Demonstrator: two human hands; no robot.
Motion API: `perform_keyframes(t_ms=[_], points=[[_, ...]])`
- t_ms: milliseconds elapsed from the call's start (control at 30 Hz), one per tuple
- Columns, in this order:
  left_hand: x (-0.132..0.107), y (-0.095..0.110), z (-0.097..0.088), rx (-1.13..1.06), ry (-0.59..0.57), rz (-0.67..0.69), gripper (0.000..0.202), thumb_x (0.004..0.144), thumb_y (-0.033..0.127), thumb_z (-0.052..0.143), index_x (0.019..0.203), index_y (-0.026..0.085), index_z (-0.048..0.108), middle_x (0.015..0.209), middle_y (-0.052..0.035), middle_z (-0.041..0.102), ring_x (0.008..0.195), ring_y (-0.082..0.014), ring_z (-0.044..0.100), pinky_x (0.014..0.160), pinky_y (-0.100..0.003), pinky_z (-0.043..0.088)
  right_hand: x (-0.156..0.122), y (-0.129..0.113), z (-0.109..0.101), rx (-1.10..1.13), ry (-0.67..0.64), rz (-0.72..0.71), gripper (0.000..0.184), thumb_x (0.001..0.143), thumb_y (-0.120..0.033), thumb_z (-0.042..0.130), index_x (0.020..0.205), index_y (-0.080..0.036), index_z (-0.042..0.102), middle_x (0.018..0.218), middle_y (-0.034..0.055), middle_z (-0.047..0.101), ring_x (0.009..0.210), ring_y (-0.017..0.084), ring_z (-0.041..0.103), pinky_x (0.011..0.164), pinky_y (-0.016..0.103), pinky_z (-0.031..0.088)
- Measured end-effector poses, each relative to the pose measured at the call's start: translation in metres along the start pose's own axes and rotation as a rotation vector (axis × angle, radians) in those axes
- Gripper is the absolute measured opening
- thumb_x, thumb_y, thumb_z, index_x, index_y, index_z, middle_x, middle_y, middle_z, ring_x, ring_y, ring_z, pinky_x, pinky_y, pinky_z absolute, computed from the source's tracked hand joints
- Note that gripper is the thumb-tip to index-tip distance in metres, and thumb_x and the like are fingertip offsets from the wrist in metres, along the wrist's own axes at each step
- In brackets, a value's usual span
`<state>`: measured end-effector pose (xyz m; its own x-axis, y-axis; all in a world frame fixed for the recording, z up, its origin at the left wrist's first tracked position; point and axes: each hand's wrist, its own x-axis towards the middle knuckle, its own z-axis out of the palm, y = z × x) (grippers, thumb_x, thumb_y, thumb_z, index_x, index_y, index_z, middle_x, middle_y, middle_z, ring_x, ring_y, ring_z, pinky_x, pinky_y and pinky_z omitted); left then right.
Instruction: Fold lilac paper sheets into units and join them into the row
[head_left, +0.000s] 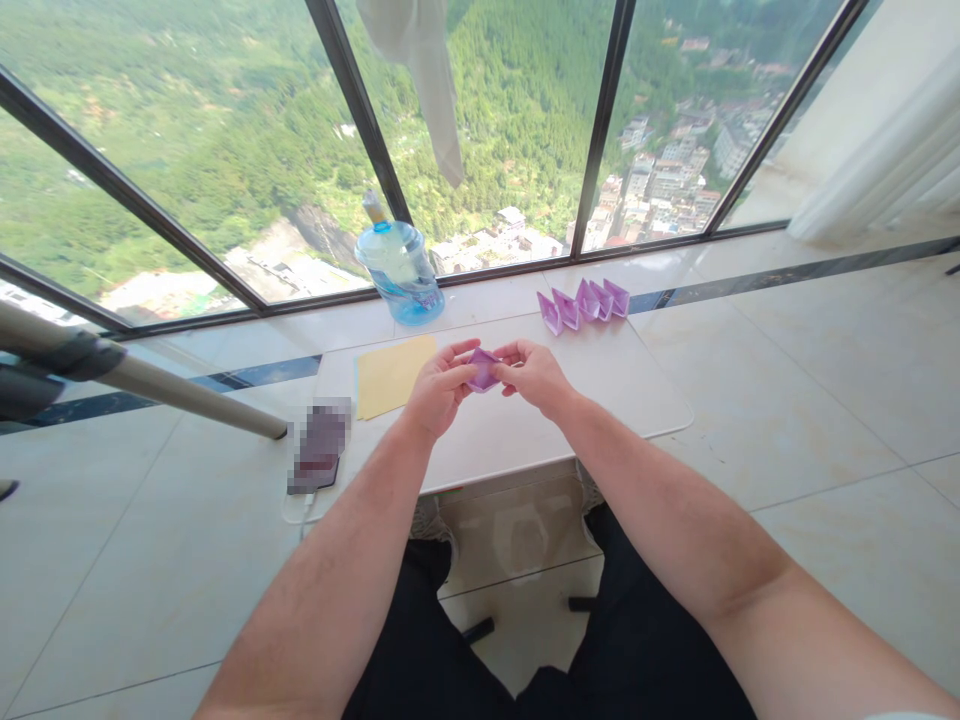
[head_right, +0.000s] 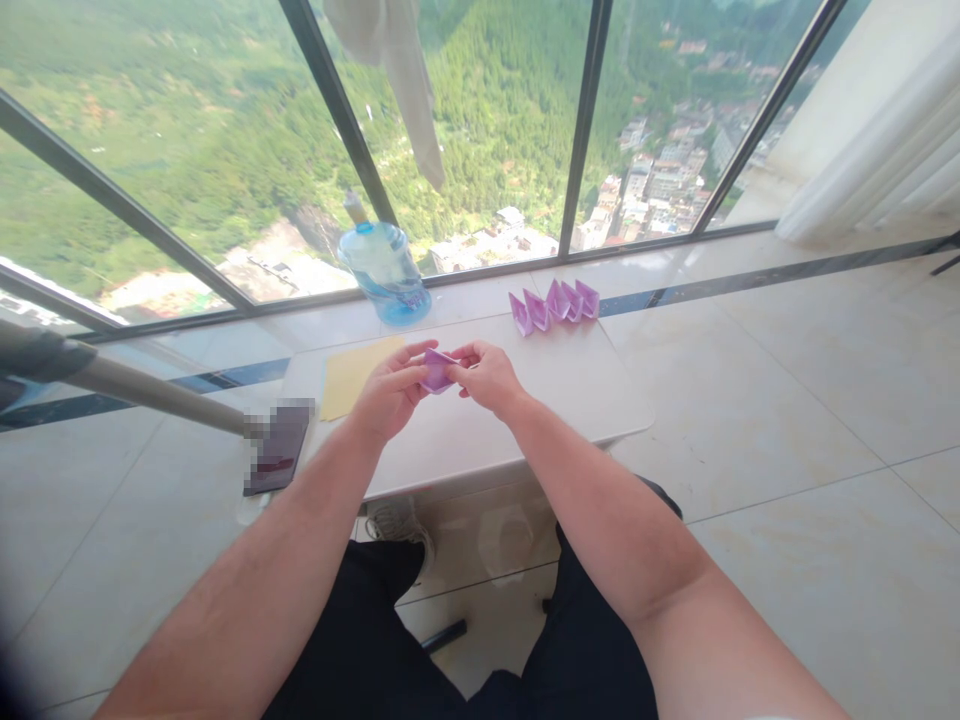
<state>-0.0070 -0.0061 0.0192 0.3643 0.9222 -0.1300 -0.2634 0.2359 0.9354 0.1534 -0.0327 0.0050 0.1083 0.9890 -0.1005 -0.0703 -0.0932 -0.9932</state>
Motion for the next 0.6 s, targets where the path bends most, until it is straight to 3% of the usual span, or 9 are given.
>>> perform_keyframes(t_ms=[233,367,600], points=[[0.0019,0.0012,-0.0002,-0.04,0.045,-0.033,0.046,0.061,0.016,0.074,0.107,0.01,0.069,0.085,-0.0059,0.073,0.076,-0.017,0.067,0.073,-0.031,0.052,-0.0008,-0.0025,0.0012,-0.036,0.012,0.016,0.017,0.078,-0.029,0.074,0.084,-0.017,0.063,0.071,-0.0018,0.062,0.061,0.009,0.057,0.048,0.019,0.051],[-0.0002,0.001,0.0025,-0.001,0.055,-0.046,0.048,0.061,0.017,0.072,0.11,0.012,0.069,0.084,-0.0049,0.072,0.075,-0.0175,0.066,0.073,-0.034,0.054,-0.0007,-0.0036,0.0022,-0.043,0.01,0.047,0.016,0.078,-0.026,0.073,0.084,-0.018,0.06,0.075,-0.0012,0.063,0.062,0.01,0.058,0.048,0.02,0.051],[0.0006,-0.0058,0.0027,0.055,0.015,-0.004,0.054,0.055,0.011,0.071,0.11,0.012,0.068,0.084,-0.0043,0.074,0.074,-0.0156,0.067,0.073,-0.03,0.052,0.0005,-0.0019,0.0015,-0.06,0.0,0.061,0.016,0.078,-0.023,0.071,0.086,-0.017,0.059,0.076,-0.0004,0.065,0.061,0.01,0.059,0.048,0.02,0.05]])
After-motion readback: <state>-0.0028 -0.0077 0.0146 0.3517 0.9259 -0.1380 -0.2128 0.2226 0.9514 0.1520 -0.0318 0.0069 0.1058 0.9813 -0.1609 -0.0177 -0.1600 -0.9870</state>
